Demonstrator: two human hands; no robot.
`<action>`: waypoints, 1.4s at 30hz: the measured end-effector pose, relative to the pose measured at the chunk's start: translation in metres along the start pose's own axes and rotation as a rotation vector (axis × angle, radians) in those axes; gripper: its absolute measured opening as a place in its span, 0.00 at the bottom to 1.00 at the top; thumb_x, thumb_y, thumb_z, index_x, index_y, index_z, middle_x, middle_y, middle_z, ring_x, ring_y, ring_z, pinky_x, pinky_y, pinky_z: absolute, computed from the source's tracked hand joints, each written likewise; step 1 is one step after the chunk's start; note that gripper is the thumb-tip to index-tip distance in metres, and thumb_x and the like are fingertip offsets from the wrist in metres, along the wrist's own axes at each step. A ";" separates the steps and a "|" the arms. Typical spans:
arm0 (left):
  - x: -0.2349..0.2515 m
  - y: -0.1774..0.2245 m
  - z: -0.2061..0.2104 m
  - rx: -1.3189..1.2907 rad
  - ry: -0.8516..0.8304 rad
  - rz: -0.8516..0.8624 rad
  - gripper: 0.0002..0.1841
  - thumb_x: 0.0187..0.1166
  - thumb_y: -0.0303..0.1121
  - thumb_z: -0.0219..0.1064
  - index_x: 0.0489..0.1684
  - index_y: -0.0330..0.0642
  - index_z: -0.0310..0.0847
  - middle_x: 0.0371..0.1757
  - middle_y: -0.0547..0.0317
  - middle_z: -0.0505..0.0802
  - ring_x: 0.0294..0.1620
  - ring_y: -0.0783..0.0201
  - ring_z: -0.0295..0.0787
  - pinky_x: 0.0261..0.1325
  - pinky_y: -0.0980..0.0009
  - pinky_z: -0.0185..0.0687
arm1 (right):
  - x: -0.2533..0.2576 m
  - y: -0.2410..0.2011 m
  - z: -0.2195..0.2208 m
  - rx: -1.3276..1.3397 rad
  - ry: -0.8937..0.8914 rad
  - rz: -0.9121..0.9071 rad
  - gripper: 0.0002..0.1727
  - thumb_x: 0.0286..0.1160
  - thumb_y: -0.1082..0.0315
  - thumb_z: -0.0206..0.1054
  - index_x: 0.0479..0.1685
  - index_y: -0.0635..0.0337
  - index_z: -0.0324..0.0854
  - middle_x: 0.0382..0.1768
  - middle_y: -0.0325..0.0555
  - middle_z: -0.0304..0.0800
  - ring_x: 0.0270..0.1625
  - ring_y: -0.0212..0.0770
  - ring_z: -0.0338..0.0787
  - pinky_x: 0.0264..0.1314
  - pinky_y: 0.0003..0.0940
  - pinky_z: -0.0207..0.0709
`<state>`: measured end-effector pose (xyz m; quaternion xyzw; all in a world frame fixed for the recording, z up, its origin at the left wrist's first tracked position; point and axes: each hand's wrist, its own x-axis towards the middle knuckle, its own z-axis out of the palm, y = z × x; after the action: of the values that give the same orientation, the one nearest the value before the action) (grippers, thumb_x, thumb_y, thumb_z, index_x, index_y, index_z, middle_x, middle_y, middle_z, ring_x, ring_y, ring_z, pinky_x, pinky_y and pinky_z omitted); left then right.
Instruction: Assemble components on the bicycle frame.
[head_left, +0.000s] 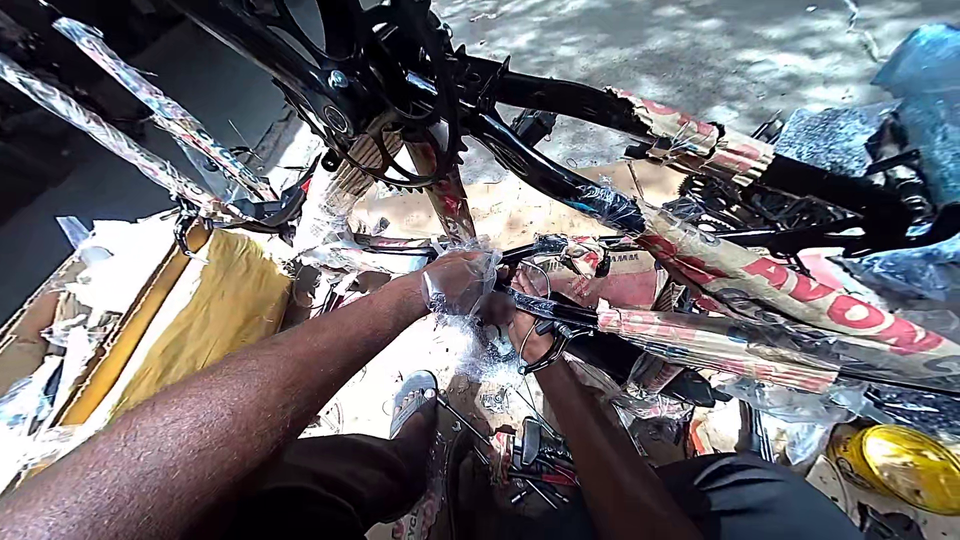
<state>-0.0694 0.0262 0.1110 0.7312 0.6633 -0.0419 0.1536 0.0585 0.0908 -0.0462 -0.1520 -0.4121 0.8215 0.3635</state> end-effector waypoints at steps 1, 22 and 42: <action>-0.001 -0.001 0.001 0.012 0.011 0.019 0.20 0.74 0.40 0.74 0.58 0.38 0.87 0.58 0.44 0.92 0.64 0.48 0.86 0.72 0.51 0.74 | -0.001 0.001 -0.001 0.047 0.000 0.006 0.13 0.94 0.63 0.43 0.55 0.50 0.75 0.24 0.33 0.77 0.22 0.28 0.77 0.25 0.24 0.75; -0.065 0.053 -0.048 -0.110 -0.289 -0.228 0.21 0.75 0.35 0.78 0.63 0.36 0.84 0.60 0.42 0.90 0.64 0.47 0.86 0.71 0.46 0.75 | -0.170 0.093 -0.044 -1.384 -0.631 0.563 0.18 0.82 0.58 0.60 0.53 0.63 0.89 0.51 0.57 0.93 0.58 0.54 0.91 0.68 0.57 0.77; -0.104 0.024 -0.024 0.010 0.244 0.027 0.19 0.78 0.46 0.73 0.65 0.54 0.87 0.67 0.60 0.89 0.71 0.59 0.83 0.72 0.54 0.81 | -0.204 0.132 0.002 -1.602 -0.470 0.834 0.26 0.70 0.65 0.70 0.67 0.67 0.79 0.66 0.68 0.83 0.70 0.66 0.83 0.68 0.66 0.76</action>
<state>-0.0615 -0.0688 0.1656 0.7407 0.6668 0.0459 0.0687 0.1358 -0.1096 -0.1593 -0.3231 -0.8309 0.3662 -0.2667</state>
